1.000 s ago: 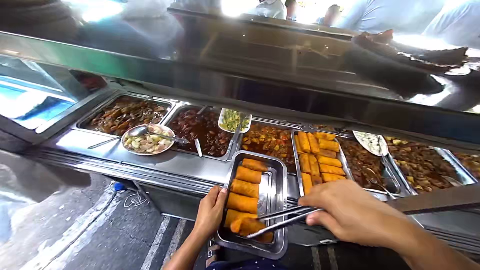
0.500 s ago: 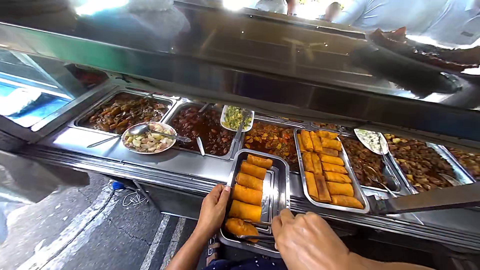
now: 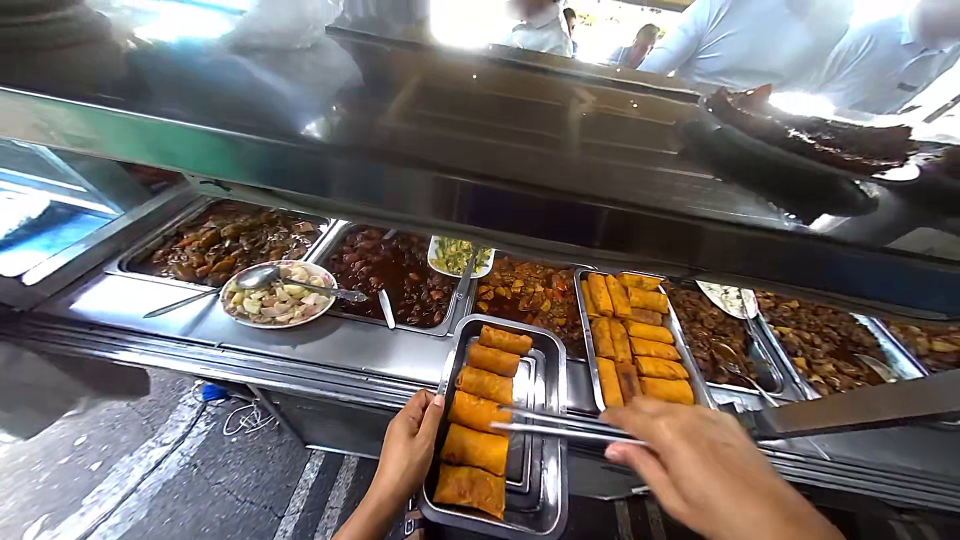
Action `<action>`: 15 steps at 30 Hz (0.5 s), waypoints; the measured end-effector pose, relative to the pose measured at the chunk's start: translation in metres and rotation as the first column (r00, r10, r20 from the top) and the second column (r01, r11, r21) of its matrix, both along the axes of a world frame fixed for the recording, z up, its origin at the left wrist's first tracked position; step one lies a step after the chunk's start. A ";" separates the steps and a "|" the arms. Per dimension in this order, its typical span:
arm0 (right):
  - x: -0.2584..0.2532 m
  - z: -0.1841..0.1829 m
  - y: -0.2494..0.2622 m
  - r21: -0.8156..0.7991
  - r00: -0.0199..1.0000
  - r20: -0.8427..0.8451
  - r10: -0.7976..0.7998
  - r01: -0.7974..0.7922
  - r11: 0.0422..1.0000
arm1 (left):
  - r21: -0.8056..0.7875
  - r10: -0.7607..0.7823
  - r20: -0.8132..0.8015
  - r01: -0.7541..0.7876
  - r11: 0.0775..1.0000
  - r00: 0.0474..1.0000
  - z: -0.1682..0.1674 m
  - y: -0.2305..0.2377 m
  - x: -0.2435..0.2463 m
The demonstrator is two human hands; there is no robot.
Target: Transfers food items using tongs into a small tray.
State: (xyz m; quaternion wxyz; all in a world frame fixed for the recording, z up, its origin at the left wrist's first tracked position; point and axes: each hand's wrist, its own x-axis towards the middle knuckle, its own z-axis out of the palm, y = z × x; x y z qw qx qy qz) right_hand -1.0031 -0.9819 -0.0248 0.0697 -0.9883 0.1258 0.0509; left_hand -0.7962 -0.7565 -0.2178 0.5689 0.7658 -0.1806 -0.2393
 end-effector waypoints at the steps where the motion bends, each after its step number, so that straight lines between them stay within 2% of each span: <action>1: -0.002 0.004 -0.007 -0.030 0.997 -0.045 -0.069 0.068 0.997 | -0.001 -0.002 -0.001 0.002 1.000 1.000 0.000 0.001 0.000; 3: 0.002 0.008 -0.011 -0.080 0.952 -0.218 -0.216 0.203 0.976 | 0.002 -0.002 -0.001 0.002 1.000 1.000 0.000 0.002 0.000; 5: 0.016 0.004 -0.004 -0.089 0.866 -0.382 -0.323 0.314 0.945 | 0.007 -0.001 0.008 0.001 1.000 1.000 0.000 0.002 0.000; 7: 0.027 -0.009 0.007 -0.057 0.824 -0.442 -0.354 0.368 0.928 | 0.005 0.000 0.018 0.000 1.000 1.000 -0.001 0.002 -0.001; 9: 0.034 -0.018 0.018 -0.015 0.818 -0.449 -0.360 0.396 0.918 | 0.004 0.011 0.022 -0.011 1.000 1.000 -0.002 0.003 -0.001; 13: 0.035 -0.015 0.025 -0.058 0.810 -0.438 -0.389 0.406 0.912 | 0.005 0.035 0.024 -0.035 0.999 0.999 -0.002 0.007 -0.002; 15: 0.021 -0.012 0.018 -0.074 0.884 -0.330 -0.332 0.326 0.942 | 0.008 0.031 0.026 -0.032 0.999 0.999 -0.001 0.008 -0.001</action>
